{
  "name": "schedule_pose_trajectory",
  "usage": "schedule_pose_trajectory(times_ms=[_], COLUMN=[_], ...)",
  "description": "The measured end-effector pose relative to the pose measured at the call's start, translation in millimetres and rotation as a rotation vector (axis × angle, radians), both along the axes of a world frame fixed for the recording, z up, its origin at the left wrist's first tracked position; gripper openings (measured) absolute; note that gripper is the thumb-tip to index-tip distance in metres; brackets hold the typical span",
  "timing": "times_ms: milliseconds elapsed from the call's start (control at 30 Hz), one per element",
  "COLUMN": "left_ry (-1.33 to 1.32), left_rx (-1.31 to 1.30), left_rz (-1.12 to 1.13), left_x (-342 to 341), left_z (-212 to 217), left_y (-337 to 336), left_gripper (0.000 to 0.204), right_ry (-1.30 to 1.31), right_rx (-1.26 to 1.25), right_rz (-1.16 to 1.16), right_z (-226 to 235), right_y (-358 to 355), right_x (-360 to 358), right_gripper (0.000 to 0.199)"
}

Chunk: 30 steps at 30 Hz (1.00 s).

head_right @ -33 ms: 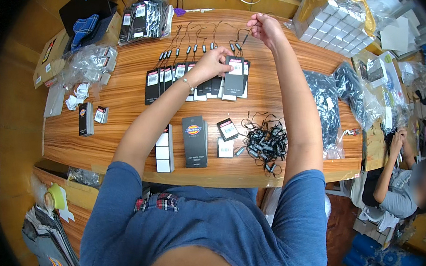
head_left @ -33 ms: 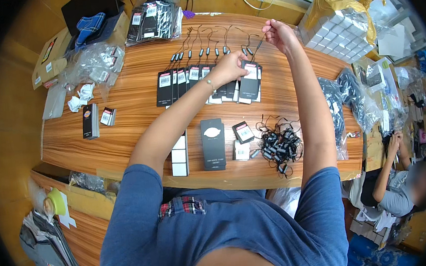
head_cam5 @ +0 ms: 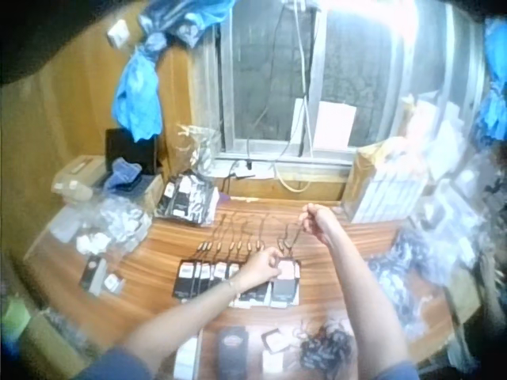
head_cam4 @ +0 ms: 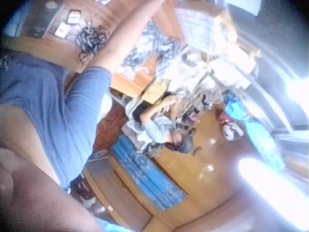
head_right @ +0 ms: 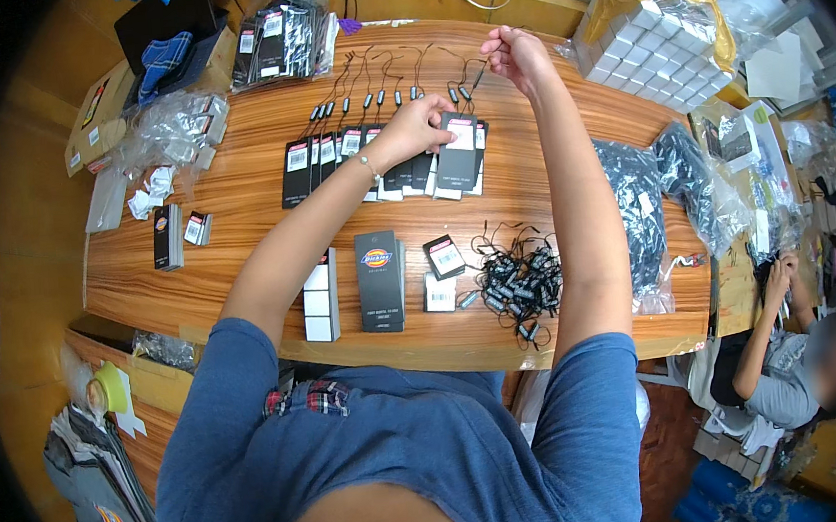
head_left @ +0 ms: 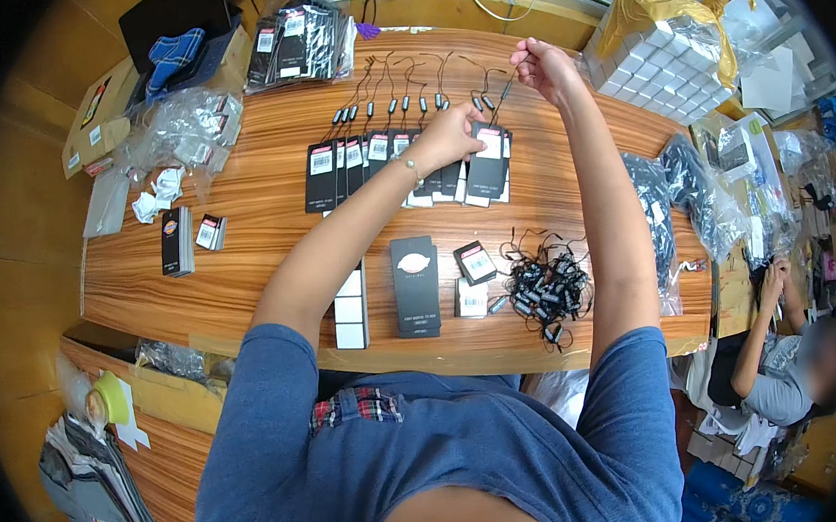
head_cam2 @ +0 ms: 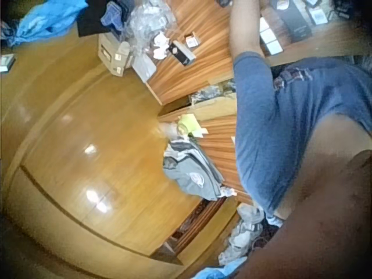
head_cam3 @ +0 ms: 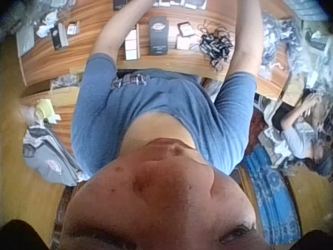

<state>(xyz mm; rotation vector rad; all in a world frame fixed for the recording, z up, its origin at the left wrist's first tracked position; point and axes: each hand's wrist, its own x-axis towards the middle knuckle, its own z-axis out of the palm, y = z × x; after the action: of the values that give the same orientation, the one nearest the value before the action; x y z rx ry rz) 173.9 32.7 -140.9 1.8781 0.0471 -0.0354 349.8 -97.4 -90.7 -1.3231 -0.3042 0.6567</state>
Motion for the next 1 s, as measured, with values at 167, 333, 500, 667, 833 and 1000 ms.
schedule_pose_trajectory(times_ms=[167, 333, 500, 667, 833, 1000], left_ry=[-0.162, -0.198, -0.253, -0.262, -0.229, -0.120], left_rx=[0.545, 0.798, 0.681, 0.459, 0.494, 0.501], left_rz=[0.042, 0.067, 0.083, -0.017, 0.138, 0.159], left_x=[-3, -8, -22, -77, -158, -214], left_z=[9, 14, 19, 56, 71, 66], left_y=[-7, -13, -12, -1, 31, 47], left_gripper=[0.036, 0.037, 0.041, 0.036, 0.032, 0.039], right_ry=[-0.042, -0.077, -0.018, -0.427, -0.592, -0.727], right_rx=[-0.136, -0.347, -0.271, -0.463, -0.423, -0.600], right_rz=[0.070, 0.121, -0.030, -0.229, 0.205, 0.581], right_z=[-15, -30, -48, -39, 18, 20], right_y=[15, 38, 55, 28, -31, -76], right_x=[23, 26, 21, 17, -88, -212], right_gripper=[0.023, 0.026, 0.019, 0.037, 0.029, 0.019])
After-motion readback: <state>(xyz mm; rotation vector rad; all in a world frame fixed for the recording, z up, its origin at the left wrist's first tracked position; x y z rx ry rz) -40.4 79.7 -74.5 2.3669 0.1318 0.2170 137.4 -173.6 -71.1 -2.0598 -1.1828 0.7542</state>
